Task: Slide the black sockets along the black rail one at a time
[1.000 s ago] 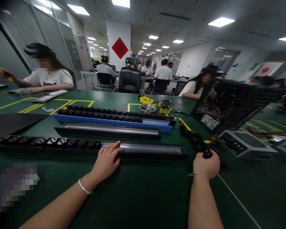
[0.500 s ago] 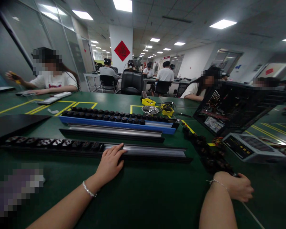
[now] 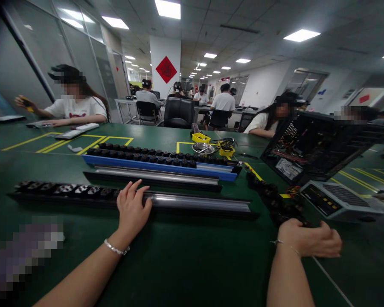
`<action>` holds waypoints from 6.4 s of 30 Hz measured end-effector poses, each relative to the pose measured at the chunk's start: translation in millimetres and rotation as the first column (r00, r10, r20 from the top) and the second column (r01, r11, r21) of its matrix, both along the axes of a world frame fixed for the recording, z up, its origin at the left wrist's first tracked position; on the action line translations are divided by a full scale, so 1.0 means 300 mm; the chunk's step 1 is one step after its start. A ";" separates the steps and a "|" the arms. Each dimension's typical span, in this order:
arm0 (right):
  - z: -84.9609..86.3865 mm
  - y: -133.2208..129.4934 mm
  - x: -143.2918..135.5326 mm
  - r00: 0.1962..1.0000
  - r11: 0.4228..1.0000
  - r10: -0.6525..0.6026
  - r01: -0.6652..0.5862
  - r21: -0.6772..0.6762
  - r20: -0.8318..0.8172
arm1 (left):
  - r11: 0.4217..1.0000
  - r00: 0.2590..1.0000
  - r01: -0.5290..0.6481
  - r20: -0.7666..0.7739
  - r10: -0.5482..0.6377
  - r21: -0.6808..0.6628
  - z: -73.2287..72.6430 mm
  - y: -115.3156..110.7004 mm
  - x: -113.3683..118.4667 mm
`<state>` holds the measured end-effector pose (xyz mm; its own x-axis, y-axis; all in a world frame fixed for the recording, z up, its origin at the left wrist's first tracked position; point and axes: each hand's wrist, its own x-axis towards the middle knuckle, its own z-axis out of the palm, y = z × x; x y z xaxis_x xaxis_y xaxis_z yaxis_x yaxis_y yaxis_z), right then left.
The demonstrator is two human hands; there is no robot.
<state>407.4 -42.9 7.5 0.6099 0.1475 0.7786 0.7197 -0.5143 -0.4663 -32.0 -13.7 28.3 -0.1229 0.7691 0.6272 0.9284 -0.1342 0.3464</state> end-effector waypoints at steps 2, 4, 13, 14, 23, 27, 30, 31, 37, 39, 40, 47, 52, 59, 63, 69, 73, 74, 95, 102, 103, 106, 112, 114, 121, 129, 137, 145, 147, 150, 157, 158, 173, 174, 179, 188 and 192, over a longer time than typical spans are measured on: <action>0.046 0.020 -0.098 0.996 0.996 0.092 -0.092 -0.010 0.012 | 0.998 0.999 -0.038 0.010 0.039 -0.048 -0.008 0.010 -0.017; 0.082 0.049 -0.204 0.961 0.958 0.264 -0.253 -0.135 0.076 | 0.997 0.999 -0.043 0.000 0.043 -0.070 -0.018 0.019 -0.030; 0.040 0.126 -0.448 0.752 0.565 0.643 -0.592 -0.575 -0.143 | 0.997 0.995 -0.037 -0.093 0.030 -0.067 -0.011 0.028 -0.056; 0.038 0.126 -0.447 0.747 0.538 0.641 -0.600 -0.592 -0.174 | 0.997 0.995 -0.027 -0.100 0.020 -0.073 -0.009 0.030 -0.058; 0.049 0.125 -0.441 0.739 0.527 0.649 -0.606 -0.596 -0.178 | 0.993 0.996 -0.040 -0.082 0.030 -0.115 -0.007 0.034 -0.064; 0.052 0.125 -0.441 0.739 0.521 0.647 -0.608 -0.599 -0.188 | 0.990 0.996 -0.045 -0.084 0.034 -0.131 -0.004 0.034 -0.063; 0.054 0.125 -0.440 0.737 0.519 0.649 -0.608 -0.601 -0.186 | 0.989 0.996 -0.048 -0.084 0.036 -0.141 -0.004 0.035 -0.064; 0.054 0.125 -0.440 0.736 0.519 0.651 -0.608 -0.600 -0.183 | 0.989 0.996 -0.046 -0.080 0.035 -0.139 -0.005 0.036 -0.064; 0.058 0.124 -0.443 0.738 0.518 0.648 -0.609 -0.600 -0.190 | 0.992 0.999 0.009 -0.047 -0.015 -0.125 -0.007 0.036 -0.057; 0.060 0.122 -0.444 0.739 0.516 0.646 -0.608 -0.604 -0.191 | 0.992 0.999 0.023 -0.039 -0.028 -0.121 -0.007 0.037 -0.054; 0.060 0.122 -0.444 0.740 0.516 0.646 -0.606 -0.606 -0.190 | 0.992 0.999 0.031 -0.036 -0.036 -0.120 -0.008 0.037 -0.053; 0.051 0.126 -0.439 0.744 0.528 0.649 -0.591 -0.611 -0.159 | 0.992 0.996 0.086 -0.001 -0.087 -0.087 -0.023 0.045 -0.054; 0.052 0.126 -0.439 0.743 0.523 0.646 -0.599 -0.607 -0.176 | 0.992 0.995 0.103 0.019 -0.102 -0.077 -0.027 0.049 -0.054; 0.061 0.122 -0.445 0.749 0.512 0.631 -0.599 -0.616 -0.204 | 0.996 0.988 0.086 0.131 -0.081 -0.029 -0.025 0.056 -0.065; 0.060 0.122 -0.446 0.746 0.517 0.639 -0.597 -0.614 -0.188 | 0.997 0.978 0.062 0.202 -0.050 -0.052 -0.028 0.054 -0.068; 0.059 0.119 -0.455 0.764 0.537 0.621 -0.576 -0.616 -0.173 | 0.992 1.000 -0.028 -0.016 0.026 -0.121 -0.034 0.018 -0.056; 0.046 0.114 -0.467 0.784 0.578 0.601 -0.560 -0.594 -0.155 | 0.985 0.991 -0.055 -0.126 0.034 -0.165 -0.047 -0.015 -0.067; 0.041 0.113 -0.469 0.797 0.600 0.585 -0.548 -0.583 -0.147 | 0.984 0.988 -0.061 -0.147 0.036 -0.166 -0.052 -0.022 -0.072; 0.021 0.095 -0.420 0.743 0.528 0.649 -0.595 -0.605 -0.165 | 0.980 0.983 0.016 -0.178 -0.052 -0.197 -0.079 -0.039 -0.099; 0.018 0.096 -0.418 0.740 0.535 0.656 -0.594 -0.601 -0.148 | 0.986 0.973 -0.040 -0.229 0.001 -0.164 -0.084 -0.034 -0.096; 0.018 0.096 -0.418 0.739 0.536 0.659 -0.595 -0.599 -0.143 | 0.986 0.973 -0.042 -0.230 0.003 -0.164 -0.086 -0.033 -0.096; 0.016 0.096 -0.418 0.737 0.538 0.662 -0.595 -0.596 -0.138 | 0.985 0.978 -0.037 -0.211 0.000 -0.168 -0.089 -0.030 -0.097; 0.015 0.097 -0.418 0.740 0.545 0.658 -0.594 -0.591 -0.138 | 0.984 0.987 -0.033 -0.164 0.005 -0.174 -0.091 -0.029 -0.095; 0.016 0.098 -0.418 0.739 0.544 0.660 -0.596 -0.591 -0.137 | 0.983 0.988 -0.030 -0.153 0.002 -0.182 -0.091 -0.029 -0.093; 0.021 0.096 -0.421 0.746 0.542 0.648 -0.593 -0.595 -0.153 | 0.978 0.993 -0.019 -0.117 -0.006 -0.207 -0.084 -0.033 -0.092; 0.026 0.094 -0.424 0.747 0.538 0.643 -0.597 -0.595 -0.167 | 0.975 0.995 -0.013 -0.098 -0.009 -0.223 -0.082 -0.032 -0.094; 0.024 0.092 -0.431 0.748 0.548 0.642 -0.600 -0.583 -0.166 | 0.969 0.996 0.021 -0.078 -0.042 -0.246 -0.080 -0.034 -0.092; 0.026 0.090 -0.433 0.746 0.545 0.640 -0.609 -0.576 -0.184 | 0.972 0.996 0.032 -0.071 -0.050 -0.231 -0.083 -0.036 -0.094; 0.025 0.091 -0.431 0.745 0.542 0.640 -0.609 -0.579 -0.185 | 0.972 0.996 0.033 -0.074 -0.051 -0.233 -0.082 -0.037 -0.094; 0.023 0.092 -0.429 0.745 0.539 0.642 -0.605 -0.585 -0.180 | 0.971 0.995 0.036 -0.079 -0.056 -0.234 -0.083 -0.038 -0.095; 0.020 0.092 -0.430 0.750 0.545 0.639 -0.600 -0.586 -0.173 | 0.970 0.995 0.056 -0.063 -0.073 -0.237 -0.088 -0.037 -0.096; 0.021 0.091 -0.430 0.750 0.543 0.638 -0.600 -0.588 -0.176 | 0.967 0.995 0.065 -0.062 -0.083 -0.245 -0.088 -0.037 -0.095; 0.020 0.088 -0.444 0.748 0.543 0.639 -0.605 -0.582 -0.182 | 0.959 0.992 0.090 -0.057 -0.110 -0.269 -0.075 -0.042 -0.083; 0.019 0.087 -0.445 0.749 0.543 0.638 -0.603 -0.585 -0.179 | 0.958 0.992 0.091 -0.057 -0.111 -0.271 -0.076 -0.042 -0.083; 0.017 0.087 -0.445 0.752 0.542 0.636 -0.595 -0.594 -0.173 | 0.955 0.992 0.091 -0.060 -0.112 -0.281 -0.075 -0.042 -0.083; 0.019 0.085 -0.445 0.746 0.532 0.637 -0.607 -0.591 -0.193 | 0.956 0.991 0.090 -0.066 -0.112 -0.278 -0.075 -0.044 -0.084; 0.018 0.085 -0.445 0.752 0.537 0.633 -0.598 -0.595 -0.183 | 0.956 0.989 0.099 -0.084 -0.126 -0.275 -0.070 -0.044 -0.083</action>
